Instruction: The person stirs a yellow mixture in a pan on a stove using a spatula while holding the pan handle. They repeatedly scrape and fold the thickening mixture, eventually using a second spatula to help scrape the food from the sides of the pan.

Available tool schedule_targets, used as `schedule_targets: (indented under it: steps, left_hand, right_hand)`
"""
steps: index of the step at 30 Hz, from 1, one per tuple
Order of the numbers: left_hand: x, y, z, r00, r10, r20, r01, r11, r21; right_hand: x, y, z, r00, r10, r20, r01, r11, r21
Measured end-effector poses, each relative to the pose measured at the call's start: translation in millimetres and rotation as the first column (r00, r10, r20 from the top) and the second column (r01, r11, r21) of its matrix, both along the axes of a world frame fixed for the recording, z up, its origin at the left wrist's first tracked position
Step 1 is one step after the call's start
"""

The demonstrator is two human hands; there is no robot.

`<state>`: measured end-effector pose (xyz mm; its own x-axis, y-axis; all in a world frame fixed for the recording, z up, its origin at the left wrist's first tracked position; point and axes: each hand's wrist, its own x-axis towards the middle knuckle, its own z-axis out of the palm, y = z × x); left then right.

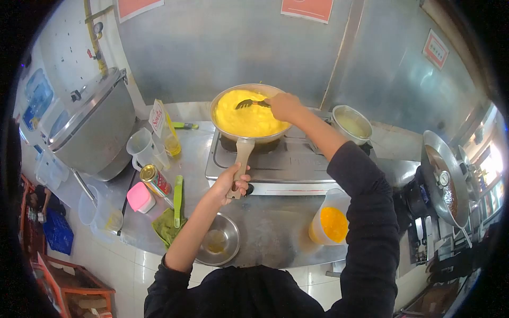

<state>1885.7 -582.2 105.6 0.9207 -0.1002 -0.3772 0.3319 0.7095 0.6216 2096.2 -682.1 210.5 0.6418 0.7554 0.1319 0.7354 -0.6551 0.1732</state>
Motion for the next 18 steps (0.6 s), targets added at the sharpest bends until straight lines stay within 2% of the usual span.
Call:
schedule_targets:
  steps: [5,8,11,13,14,16,18]
  left_hand:
    - [1,0,1,1.000,0.017,-0.011,-0.017,1.000,-0.006]
    - [1,1,-1,1.000,0.022,-0.009,-0.022,1.000,-0.004]
    - [3,5,-7,0.999,-0.017,0.045,0.017,1.000,-0.014]
    - [3,4,-7,1.000,-0.006,0.029,0.007,0.999,-0.033]
    - [2,4,-7,1.000,-0.005,0.028,0.006,0.999,-0.035]
    - [2,5,-6,0.999,-0.021,0.033,0.022,1.000,-0.015]
    - [2,5,-5,0.999,-0.025,0.028,0.026,0.999,-0.025]
  right_hand:
    - [-40,-22,90,0.996,-0.072,0.048,0.077,0.992,-0.105]
    - [-65,-50,117,0.996,-0.076,0.039,0.081,0.984,-0.159]
    - [-80,-71,106,0.994,-0.107,-0.026,0.097,0.963,-0.252]
    - [-80,-77,77,0.990,-0.053,-0.132,0.031,0.986,-0.164]
    - [-78,-76,66,0.990,-0.053,-0.132,0.030,0.986,-0.166]
    - [-74,-69,45,0.961,-0.082,-0.263,0.072,0.996,-0.044]
    - [-69,-59,33,0.969,-0.054,-0.242,0.053,0.999,-0.011]
